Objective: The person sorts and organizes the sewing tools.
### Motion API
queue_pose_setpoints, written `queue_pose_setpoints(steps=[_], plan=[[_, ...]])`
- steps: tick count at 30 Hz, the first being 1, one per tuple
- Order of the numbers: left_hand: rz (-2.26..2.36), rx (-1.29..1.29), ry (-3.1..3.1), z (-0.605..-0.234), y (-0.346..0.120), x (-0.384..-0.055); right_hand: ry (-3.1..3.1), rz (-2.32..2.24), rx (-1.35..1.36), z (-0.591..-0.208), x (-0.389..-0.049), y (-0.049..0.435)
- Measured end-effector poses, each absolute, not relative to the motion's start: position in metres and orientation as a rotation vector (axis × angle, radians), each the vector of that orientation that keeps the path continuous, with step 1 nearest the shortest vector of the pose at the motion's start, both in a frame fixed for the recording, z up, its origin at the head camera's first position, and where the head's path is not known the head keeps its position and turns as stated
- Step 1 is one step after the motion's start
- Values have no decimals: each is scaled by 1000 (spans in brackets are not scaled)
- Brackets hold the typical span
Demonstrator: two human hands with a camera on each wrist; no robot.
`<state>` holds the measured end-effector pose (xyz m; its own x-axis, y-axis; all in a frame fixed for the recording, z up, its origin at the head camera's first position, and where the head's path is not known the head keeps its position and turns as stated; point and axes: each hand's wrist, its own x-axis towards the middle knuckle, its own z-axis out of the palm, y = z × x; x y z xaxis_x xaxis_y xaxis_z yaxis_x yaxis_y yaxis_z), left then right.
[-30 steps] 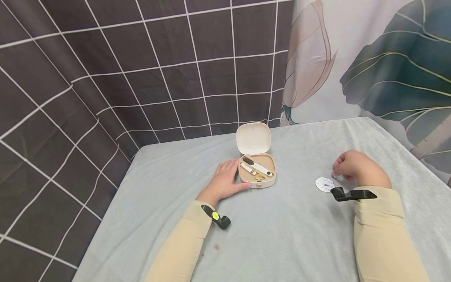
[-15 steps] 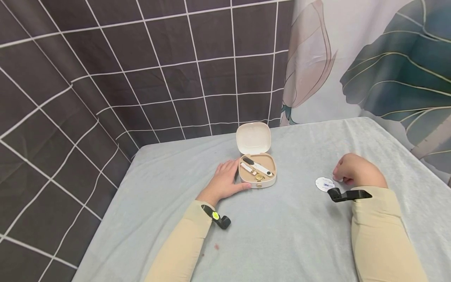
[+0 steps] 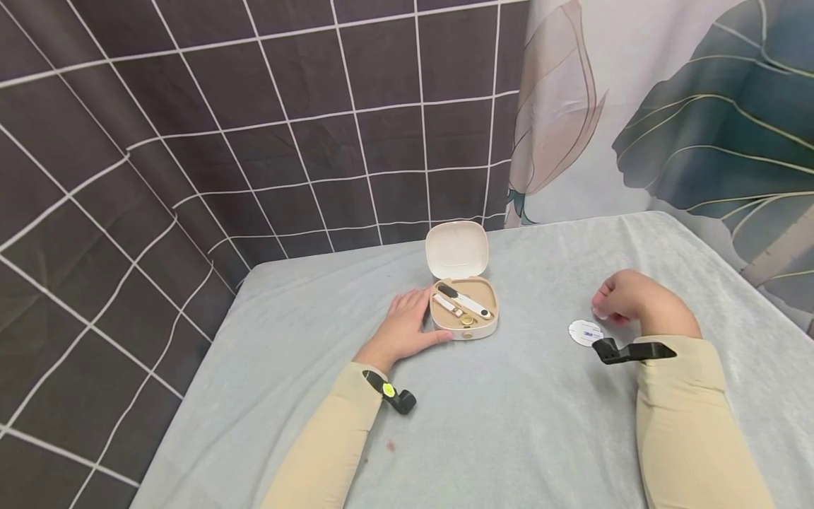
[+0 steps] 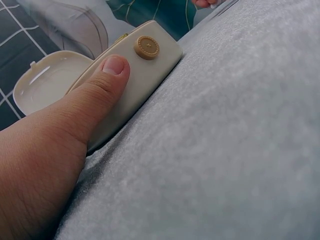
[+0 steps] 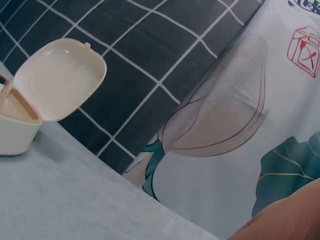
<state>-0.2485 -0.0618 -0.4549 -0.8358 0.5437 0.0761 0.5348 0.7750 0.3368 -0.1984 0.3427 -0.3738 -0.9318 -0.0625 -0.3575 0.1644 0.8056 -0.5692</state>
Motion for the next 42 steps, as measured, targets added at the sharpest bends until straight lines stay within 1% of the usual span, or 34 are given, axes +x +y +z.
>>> queue_pose_setpoints(steps=[13, 25, 32, 42], plan=[[553, 906, 2943, -456, -62, -249, 2742, -1041, -1, -371, -204, 322], [553, 891, 2936, -454, -62, -249, 2846, -1039, -37, -359, -212, 291], [549, 897, 2938, -454, -64, -248, 2849, -1043, -26, -345, -216, 258], [557, 881, 2931, -453, -62, -246, 2800, -1098, -102, -349, -222, 207]])
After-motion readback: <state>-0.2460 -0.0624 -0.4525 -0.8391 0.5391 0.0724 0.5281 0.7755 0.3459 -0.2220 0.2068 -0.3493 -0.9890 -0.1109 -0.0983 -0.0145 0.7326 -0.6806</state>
